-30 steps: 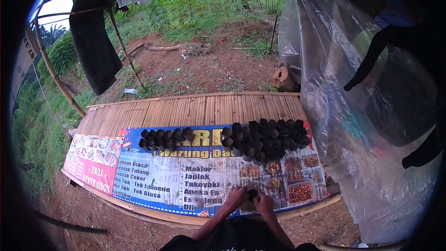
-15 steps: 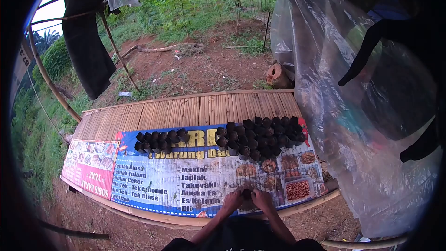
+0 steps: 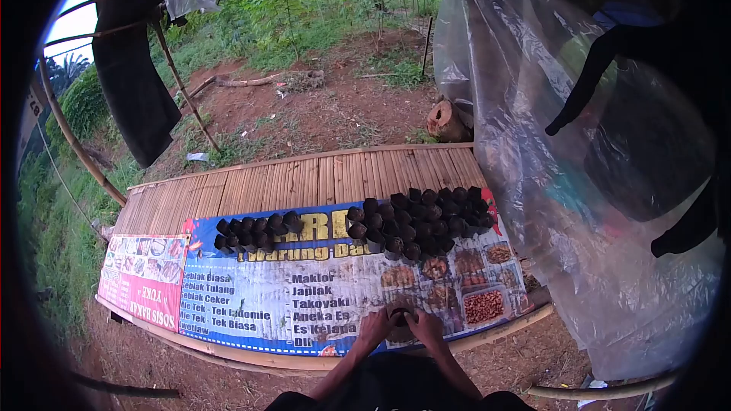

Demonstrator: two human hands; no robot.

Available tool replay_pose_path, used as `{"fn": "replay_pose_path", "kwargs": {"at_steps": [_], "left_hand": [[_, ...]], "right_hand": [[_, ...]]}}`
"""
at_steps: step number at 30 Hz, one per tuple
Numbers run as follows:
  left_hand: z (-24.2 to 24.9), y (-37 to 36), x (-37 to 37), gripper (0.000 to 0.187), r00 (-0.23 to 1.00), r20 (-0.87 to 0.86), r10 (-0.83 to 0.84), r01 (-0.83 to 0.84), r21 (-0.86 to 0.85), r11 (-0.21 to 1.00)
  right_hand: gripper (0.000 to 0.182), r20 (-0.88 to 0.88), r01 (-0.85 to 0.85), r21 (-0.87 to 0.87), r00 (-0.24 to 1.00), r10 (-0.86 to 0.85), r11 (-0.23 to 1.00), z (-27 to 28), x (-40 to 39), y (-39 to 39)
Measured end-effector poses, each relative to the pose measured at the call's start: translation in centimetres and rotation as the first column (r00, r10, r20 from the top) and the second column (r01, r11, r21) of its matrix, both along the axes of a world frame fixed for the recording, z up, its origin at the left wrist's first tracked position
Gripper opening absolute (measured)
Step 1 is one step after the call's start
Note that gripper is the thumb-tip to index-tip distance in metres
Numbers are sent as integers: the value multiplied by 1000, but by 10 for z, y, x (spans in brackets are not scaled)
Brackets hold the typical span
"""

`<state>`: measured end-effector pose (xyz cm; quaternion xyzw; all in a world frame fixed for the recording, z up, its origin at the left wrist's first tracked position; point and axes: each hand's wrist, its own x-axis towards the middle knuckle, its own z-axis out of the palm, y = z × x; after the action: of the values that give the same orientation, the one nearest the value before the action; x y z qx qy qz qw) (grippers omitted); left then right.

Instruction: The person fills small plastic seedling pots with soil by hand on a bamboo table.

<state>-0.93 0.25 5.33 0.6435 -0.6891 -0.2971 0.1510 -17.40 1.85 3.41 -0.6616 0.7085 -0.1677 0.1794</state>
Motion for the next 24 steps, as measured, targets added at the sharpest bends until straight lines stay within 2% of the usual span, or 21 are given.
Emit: {"fn": "replay_pose_path", "kwargs": {"at_steps": [1,3,6,9,12,15,19,21,24], "left_hand": [[-5,2,1,27,1000,1,-3,3,1,1000],[-23,4,2,27,992,-102,-76,72,-44,996],[-43,-5,2,24,990,-76,-118,116,-33,993],[-8,-11,3,21,988,-107,-107,97,-89,991],[-18,-17,3,15,990,-83,-114,105,-104,989],[-22,-14,0,21,992,-83,-94,76,-193,978],[-12,-3,-1,30,987,-161,-2,-20,-138,990],[-13,3,-2,35,997,-67,25,-22,40,999],[-24,6,1,29,988,-146,-47,44,-22,999]], "right_hand": [[34,1,3,1,1000,-3,1000,-1,0,-2],[32,-4,-65,-20,998,65,998,-5,-1,-9],[30,-54,-138,-15,989,137,990,-8,-5,-12],[29,-28,-107,-32,994,106,994,5,-4,-6],[29,-30,-83,28,996,84,996,-2,-2,3],[31,-29,-24,68,999,26,997,-11,-2,8],[35,34,-11,113,999,7,994,-5,-4,7],[40,-28,23,179,999,-18,984,1,-5,5],[43,-56,6,237,998,7,971,7,-4,-3]]}}
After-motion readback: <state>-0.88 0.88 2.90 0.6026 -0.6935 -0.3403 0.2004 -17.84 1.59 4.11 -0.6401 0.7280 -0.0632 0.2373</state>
